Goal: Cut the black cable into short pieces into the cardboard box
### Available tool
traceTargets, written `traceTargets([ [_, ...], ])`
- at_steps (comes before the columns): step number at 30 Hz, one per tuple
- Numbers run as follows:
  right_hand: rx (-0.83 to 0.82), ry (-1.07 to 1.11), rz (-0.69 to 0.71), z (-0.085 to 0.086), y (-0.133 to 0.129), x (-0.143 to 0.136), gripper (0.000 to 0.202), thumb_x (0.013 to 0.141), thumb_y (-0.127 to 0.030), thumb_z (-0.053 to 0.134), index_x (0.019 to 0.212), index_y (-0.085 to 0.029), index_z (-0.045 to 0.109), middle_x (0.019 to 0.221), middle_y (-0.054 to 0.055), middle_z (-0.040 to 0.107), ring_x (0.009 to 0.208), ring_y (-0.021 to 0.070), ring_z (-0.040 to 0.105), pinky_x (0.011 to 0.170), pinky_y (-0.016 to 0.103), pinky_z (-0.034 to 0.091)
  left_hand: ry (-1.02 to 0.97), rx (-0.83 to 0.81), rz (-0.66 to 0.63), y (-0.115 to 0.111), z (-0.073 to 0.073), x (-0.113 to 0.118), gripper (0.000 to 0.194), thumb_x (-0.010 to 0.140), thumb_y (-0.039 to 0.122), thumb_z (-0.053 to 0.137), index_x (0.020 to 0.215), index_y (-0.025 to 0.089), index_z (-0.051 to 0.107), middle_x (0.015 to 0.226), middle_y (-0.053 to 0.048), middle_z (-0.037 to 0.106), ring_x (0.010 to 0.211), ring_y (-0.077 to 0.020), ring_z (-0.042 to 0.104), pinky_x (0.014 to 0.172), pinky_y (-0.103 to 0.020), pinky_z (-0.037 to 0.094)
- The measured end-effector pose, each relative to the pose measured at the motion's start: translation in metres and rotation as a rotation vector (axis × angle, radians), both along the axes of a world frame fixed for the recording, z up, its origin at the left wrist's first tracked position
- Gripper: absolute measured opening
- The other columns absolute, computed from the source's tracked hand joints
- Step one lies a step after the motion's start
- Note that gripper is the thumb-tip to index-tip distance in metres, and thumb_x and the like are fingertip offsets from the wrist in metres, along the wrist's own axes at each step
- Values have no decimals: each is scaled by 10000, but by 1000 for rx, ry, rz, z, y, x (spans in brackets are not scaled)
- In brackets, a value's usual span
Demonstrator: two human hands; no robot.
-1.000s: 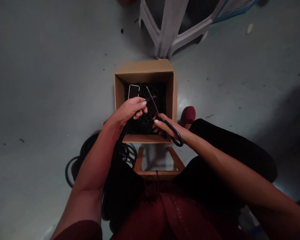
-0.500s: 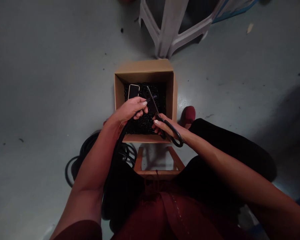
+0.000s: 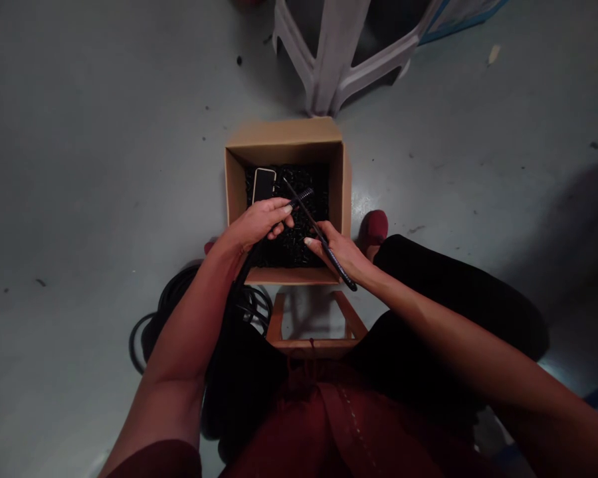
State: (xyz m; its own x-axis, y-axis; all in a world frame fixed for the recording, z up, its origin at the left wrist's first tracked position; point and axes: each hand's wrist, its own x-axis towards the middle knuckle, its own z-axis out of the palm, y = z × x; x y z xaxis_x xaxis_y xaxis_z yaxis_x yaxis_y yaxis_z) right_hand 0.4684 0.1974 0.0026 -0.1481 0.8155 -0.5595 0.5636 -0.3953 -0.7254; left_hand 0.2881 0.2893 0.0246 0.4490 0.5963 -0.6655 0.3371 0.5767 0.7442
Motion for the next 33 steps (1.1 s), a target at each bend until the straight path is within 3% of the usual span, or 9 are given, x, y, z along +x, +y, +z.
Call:
traceTargets([
  [13, -43, 310, -14, -18, -2, 3, 561, 853, -626, 482, 1205, -190, 452, 1057, 88, 589, 911, 219, 583, 785, 368, 471, -75, -49, 84, 1, 1, -2, 109, 870, 233, 545, 862, 129, 579, 721, 3, 557, 477, -21, 389, 406, -154, 275],
  [22, -117, 377, -86, -17, 1, 2, 568, 844, -650, 472, 1153, -174, 447, 962, 80, 597, 803, 180, 591, 701, 321, 487, -61, -62, 55, 3, 6, -3, 143, 879, 234, 532, 786, 127, 555, 712, 6, 523, 485, -18, 376, 407, -157, 256],
  [33, -105, 336, -51, -18, 0, 5, 559, 850, -630, 488, 1191, -188, 457, 1040, 94, 601, 848, 193, 588, 718, 333, 496, -43, -71, 4, 4, 6, -3, 154, 869, 271, 545, 805, 133, 566, 684, 22, 487, 469, -17, 356, 398, -161, 233],
])
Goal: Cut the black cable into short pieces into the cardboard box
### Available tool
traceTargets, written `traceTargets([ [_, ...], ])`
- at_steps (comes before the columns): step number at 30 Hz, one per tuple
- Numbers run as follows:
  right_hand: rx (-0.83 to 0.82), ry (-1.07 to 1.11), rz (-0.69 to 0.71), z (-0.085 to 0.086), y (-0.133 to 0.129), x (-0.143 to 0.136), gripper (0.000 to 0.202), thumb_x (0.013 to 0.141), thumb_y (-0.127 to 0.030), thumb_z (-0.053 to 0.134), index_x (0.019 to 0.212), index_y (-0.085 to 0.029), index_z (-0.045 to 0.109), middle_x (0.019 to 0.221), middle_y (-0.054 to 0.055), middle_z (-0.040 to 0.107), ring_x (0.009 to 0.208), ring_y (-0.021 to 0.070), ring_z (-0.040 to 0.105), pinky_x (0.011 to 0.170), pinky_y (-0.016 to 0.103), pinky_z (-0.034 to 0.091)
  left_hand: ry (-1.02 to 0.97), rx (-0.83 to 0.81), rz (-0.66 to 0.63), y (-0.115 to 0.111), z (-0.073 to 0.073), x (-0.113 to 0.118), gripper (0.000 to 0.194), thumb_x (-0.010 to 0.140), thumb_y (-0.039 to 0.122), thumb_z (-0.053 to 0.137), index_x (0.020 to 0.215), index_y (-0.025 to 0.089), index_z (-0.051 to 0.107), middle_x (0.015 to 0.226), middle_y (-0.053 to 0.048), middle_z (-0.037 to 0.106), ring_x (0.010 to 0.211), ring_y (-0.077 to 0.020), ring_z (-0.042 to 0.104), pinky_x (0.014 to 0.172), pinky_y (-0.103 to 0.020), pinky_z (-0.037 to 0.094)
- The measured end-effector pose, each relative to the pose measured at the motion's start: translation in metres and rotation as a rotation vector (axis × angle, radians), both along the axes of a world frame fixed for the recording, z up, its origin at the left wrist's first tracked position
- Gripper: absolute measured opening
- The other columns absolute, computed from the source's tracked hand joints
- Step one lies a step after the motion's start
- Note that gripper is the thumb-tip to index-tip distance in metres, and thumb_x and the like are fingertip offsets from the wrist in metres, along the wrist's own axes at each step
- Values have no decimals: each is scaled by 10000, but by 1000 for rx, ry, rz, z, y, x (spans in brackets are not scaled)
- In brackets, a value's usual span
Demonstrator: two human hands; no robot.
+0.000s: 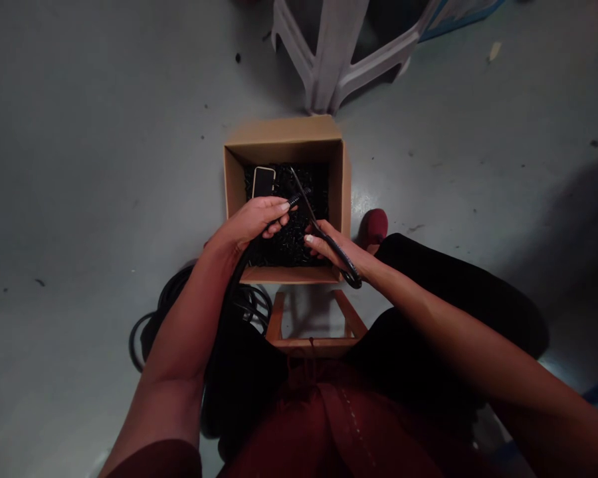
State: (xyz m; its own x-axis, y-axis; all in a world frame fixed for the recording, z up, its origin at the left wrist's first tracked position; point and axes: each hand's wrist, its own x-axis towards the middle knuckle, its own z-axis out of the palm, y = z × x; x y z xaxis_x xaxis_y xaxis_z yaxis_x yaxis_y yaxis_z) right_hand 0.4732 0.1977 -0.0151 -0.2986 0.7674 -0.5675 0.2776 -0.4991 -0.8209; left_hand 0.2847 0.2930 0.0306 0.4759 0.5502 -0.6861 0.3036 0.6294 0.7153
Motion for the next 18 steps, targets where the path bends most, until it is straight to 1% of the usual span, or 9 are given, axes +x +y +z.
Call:
traceTargets([
  [3, 19, -13, -5, 2, 0, 0, 507, 866, -616, 462, 1137, -188, 465, 954, 69, 599, 774, 172, 569, 680, 318, 481, 8, -5, -4, 0, 1, 0, 151, 872, 262, 539, 802, 130, 564, 677, 25, 479, 463, -14, 357, 394, -160, 229],
  [6, 59, -52, 20, 7, 2, 1, 420, 885, -577, 446, 1057, -195, 472, 873, 41, 570, 716, 152, 531, 640, 295, 453, 21, -4, -1, 0, 2, 0, 154, 880, 243, 524, 782, 127, 552, 671, 26, 477, 456, -11, 356, 393, -157, 232],
  [11, 83, -111, 44, 14, 4, 3, 318, 889, -522, 445, 951, -210, 460, 754, 7, 523, 664, 143, 484, 585, 273, 399, 44, 1, 20, -1, 2, 1, 157, 879, 237, 529, 767, 127, 540, 667, 27, 485, 453, -10, 358, 393, -154, 239],
  [18, 96, -146, 35, 10, 1, 2, 206, 858, -435, 464, 896, -234, 442, 670, -16, 465, 611, 148, 464, 551, 274, 372, 49, 3, 5, -1, -3, 0, 150, 884, 228, 521, 798, 119, 577, 664, 21, 491, 451, -12, 359, 387, -157, 237],
])
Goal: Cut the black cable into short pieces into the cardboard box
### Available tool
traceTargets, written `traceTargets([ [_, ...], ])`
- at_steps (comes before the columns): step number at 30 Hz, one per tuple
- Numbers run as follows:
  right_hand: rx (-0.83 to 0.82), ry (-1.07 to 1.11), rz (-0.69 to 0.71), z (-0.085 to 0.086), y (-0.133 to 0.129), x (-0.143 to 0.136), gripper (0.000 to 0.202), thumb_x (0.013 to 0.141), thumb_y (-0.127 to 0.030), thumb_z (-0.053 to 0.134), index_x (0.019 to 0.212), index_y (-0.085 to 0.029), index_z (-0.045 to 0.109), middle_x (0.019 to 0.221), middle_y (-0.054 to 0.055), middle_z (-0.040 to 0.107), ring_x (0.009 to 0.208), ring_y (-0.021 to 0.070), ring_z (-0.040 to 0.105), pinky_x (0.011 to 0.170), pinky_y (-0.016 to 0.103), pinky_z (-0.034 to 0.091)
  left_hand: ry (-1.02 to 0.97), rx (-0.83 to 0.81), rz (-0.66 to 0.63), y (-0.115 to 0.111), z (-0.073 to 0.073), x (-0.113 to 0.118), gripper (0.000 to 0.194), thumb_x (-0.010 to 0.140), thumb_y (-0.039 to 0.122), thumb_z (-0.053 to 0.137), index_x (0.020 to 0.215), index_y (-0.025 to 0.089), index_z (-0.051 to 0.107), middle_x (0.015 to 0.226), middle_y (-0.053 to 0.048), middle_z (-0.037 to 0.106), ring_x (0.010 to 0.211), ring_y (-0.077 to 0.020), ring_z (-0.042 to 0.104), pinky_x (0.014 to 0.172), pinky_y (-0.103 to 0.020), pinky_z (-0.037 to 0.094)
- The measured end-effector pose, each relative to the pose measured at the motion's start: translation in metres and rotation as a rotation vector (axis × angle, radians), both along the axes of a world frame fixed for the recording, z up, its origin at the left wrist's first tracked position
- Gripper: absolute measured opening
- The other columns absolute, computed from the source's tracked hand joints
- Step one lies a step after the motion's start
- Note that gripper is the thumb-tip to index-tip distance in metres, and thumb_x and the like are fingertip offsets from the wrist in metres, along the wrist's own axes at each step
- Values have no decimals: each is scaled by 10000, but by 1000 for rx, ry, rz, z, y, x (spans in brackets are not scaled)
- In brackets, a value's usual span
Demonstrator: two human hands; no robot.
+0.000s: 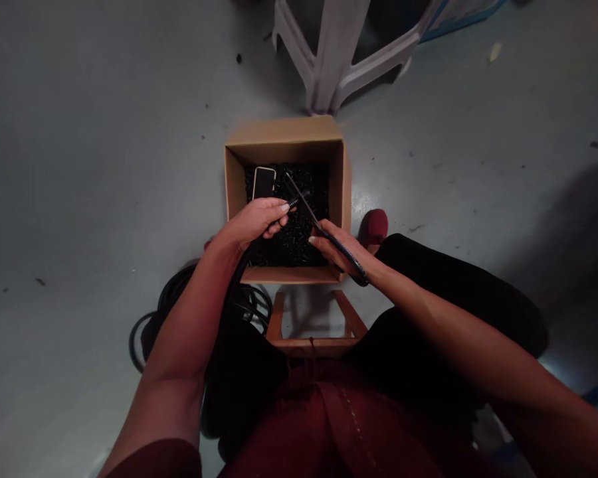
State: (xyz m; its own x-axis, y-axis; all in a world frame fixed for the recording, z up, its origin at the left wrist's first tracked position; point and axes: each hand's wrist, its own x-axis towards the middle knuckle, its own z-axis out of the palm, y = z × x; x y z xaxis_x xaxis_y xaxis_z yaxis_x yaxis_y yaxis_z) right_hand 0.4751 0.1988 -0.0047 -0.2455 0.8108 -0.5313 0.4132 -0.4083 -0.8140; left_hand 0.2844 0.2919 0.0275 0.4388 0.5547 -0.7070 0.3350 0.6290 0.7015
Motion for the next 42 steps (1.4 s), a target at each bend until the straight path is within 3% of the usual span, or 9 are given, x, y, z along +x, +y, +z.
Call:
traceTargets([
  [11, -35, -153, 24, 5, 1, -4, 150, 830, -379, 472, 832, -230, 453, 697, 3, 522, 617, 166, 483, 592, 292, 324, 59, -37, -33, 1, -4, 1, 164, 909, 201, 489, 789, 122, 568, 650, 23, 479, 434, -12, 361, 382, -153, 230],
  [17, -11, -210, 51, -2, -4, -6, 141, 848, -360, 466, 833, -220, 477, 716, 14, 551, 632, 172, 505, 612, 290, 328, 148, -13, -97, 1, -9, 0, 273, 928, 198, 462, 663, 140, 499, 594, 22, 454, 423, -17, 341, 389, -156, 239],
  [22, -7, -211, 50, -9, -3, -6, 122, 843, -323, 488, 802, -210, 470, 686, 1, 530, 605, 145, 496, 572, 260, 337, 145, -2, -116, 0, -13, -2, 257, 928, 208, 465, 680, 146, 496, 620, 18, 460, 437, -21, 347, 390, -153, 245],
  [30, -223, 144, -197, -18, -4, -6, 283, 862, -493, 518, 842, -227, 423, 572, -63, 464, 409, 89, 431, 371, 208, 347, 79, 1, -69, -3, -9, 0, 170, 918, 214, 477, 782, 134, 541, 666, 19, 491, 452, -18, 372, 391, -158, 264],
  [38, -67, 367, -458, -9, 25, -5, 379, 818, -554, 585, 917, -217, 445, 753, -10, 573, 565, 97, 546, 504, 234, 479, -22, -33, -114, -10, 3, 9, 207, 923, 331, 485, 865, 145, 557, 659, 27, 502, 441, -16, 376, 378, -153, 252],
  [42, -5, 385, -484, -4, 36, -3, 373, 780, -497, 648, 920, -223, 438, 725, -22, 558, 552, 108, 542, 510, 262, 481, -59, -27, -170, -10, 5, 17, 193, 913, 278, 479, 812, 133, 556, 670, 18, 514, 449, -15, 381, 379, -156, 259],
])
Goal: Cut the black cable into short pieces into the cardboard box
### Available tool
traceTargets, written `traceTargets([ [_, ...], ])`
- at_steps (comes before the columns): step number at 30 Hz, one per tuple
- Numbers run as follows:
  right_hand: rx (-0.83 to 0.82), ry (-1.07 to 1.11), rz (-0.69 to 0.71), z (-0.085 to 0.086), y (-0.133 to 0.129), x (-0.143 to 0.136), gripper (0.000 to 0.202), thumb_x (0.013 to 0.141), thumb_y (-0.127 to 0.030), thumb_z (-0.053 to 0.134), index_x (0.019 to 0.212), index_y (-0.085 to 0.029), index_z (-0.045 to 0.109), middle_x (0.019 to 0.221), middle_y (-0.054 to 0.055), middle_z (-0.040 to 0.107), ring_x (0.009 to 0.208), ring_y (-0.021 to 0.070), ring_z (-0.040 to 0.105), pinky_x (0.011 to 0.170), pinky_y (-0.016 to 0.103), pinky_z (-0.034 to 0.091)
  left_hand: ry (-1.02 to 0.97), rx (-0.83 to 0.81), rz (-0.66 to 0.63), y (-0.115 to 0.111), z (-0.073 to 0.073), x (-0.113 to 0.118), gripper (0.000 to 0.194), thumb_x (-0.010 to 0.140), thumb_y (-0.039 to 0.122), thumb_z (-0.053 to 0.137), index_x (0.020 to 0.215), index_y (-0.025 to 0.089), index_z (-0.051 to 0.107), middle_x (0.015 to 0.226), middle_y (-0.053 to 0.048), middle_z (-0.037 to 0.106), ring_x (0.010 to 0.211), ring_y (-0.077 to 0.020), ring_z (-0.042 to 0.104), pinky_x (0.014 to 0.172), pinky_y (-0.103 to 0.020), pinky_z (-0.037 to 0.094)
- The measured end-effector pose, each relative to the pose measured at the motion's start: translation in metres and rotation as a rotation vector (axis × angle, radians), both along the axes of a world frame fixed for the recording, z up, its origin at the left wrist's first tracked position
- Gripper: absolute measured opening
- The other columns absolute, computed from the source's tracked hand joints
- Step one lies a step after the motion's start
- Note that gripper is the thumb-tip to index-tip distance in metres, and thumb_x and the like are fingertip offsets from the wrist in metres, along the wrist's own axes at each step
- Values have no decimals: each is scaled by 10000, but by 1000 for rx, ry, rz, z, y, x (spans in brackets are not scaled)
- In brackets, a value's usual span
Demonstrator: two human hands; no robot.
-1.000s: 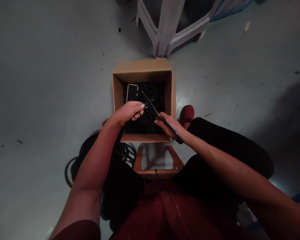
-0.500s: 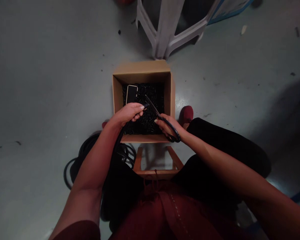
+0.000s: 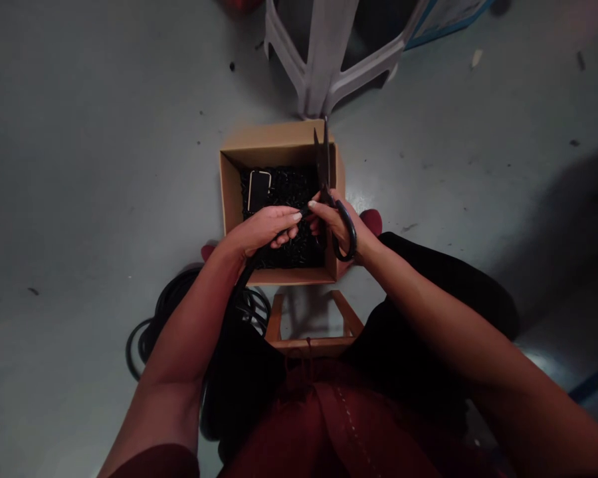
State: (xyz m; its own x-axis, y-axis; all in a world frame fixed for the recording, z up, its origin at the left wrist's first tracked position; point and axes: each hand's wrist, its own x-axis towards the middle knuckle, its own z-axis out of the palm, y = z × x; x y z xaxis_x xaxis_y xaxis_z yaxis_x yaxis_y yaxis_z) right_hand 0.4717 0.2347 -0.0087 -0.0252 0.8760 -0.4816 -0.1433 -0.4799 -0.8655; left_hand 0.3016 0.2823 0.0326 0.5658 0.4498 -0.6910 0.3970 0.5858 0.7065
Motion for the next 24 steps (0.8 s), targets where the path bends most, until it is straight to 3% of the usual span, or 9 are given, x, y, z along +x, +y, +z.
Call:
traceTargets([
  [3, 30, -64, -23, 1, 3, 0, 374, 747, -435, 690, 935, -235, 436, 671, -48, 519, 536, 112, 528, 504, 270, 472, -5, 2, 9, 0, 3, 6, 122, 877, 175, 485, 930, 122, 581, 687, 10, 548, 455, -20, 399, 394, -164, 282],
  [8, 71, -100, -66, 4, 11, 4, 352, 733, -368, 695, 946, -245, 443, 685, -50, 501, 560, 111, 531, 507, 266, 459, -60, -35, 99, -2, 8, 8, 481, 833, 115, 500, 1310, 114, 431, 772, -11, 616, 469, -37, 447, 424, -189, 322],
  [14, 84, -103, -188, 9, 31, 18, 360, 723, -304, 687, 977, -245, 438, 714, -54, 490, 568, 99, 535, 539, 265, 472, -220, -134, 133, -3, 8, 2, 346, 847, 247, 570, 1173, 136, 539, 817, -19, 618, 510, -44, 485, 454, -197, 367],
  [18, 86, -80, -228, 17, 40, 22, 370, 715, -279, 681, 998, -248, 444, 752, -52, 500, 603, 98, 546, 582, 275, 484, -214, -149, 170, -3, 12, 1, 243, 841, 220, 576, 1061, 118, 575, 761, -11, 596, 514, -36, 460, 452, -184, 346],
  [24, 108, -71, -246, 26, 57, 31, 366, 731, -272, 676, 1016, -278, 445, 742, -35, 507, 629, 127, 538, 593, 306, 499, -197, -114, 125, -1, 20, -5, 378, 803, 188, 583, 1172, 124, 531, 756, 3, 571, 501, -40, 430, 456, -190, 336],
])
